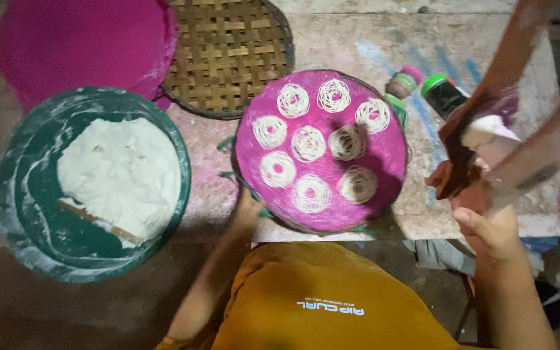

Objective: The person repeatedly scoops white dough from a green basin, loads it into a wooden extruder, and squeezes thin strands onto a pink tray in spiral shapes. The person also moves a completed tray aside and places a new tray into position.

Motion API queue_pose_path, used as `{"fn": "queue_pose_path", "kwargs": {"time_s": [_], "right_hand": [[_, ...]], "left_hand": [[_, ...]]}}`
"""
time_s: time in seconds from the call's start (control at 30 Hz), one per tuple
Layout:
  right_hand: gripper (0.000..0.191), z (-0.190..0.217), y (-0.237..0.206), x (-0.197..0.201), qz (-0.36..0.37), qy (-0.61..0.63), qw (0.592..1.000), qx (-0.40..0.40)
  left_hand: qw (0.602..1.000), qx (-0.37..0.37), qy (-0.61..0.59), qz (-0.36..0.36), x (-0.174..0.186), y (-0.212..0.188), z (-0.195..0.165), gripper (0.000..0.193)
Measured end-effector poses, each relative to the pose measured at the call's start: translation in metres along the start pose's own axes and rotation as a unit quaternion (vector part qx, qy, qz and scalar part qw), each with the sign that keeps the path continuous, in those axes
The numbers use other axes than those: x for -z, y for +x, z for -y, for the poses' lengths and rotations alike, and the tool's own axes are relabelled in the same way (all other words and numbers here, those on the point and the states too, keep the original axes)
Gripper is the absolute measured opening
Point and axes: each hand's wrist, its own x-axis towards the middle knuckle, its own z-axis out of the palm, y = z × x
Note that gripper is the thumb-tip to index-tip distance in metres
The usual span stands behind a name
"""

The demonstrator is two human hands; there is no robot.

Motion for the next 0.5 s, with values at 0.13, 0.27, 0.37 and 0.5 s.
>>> {"fn": "queue_pose_path", "kwargs": {"time_s": [0.13,0.27,0.37,0.5], "right_hand": [[0.076,-0.007,-0.017,0.019,-0.026,-0.054,0.996,-0.063],[0.080,-0.020,-0.032,0.030,-0.014,-0.045,0.995,-0.091],[0.083,-0.028,-0.040,0.037,0.008,-0.042,0.991,-0.129],[0.079,-0.030,-0.041,0.043,0.074,-0.002,0.975,-0.211]], "left_hand": [[0.986,0.066,0.150,0.025,0.058,0.054,-0.056,0.067],[0.996,0.017,0.088,0.001,0.058,0.096,-0.087,0.062],[0.995,0.056,0.086,-0.018,0.049,0.117,-0.106,0.068],[0.914,0.013,0.374,-0.155,0.032,0.116,-0.128,0.075]]}}
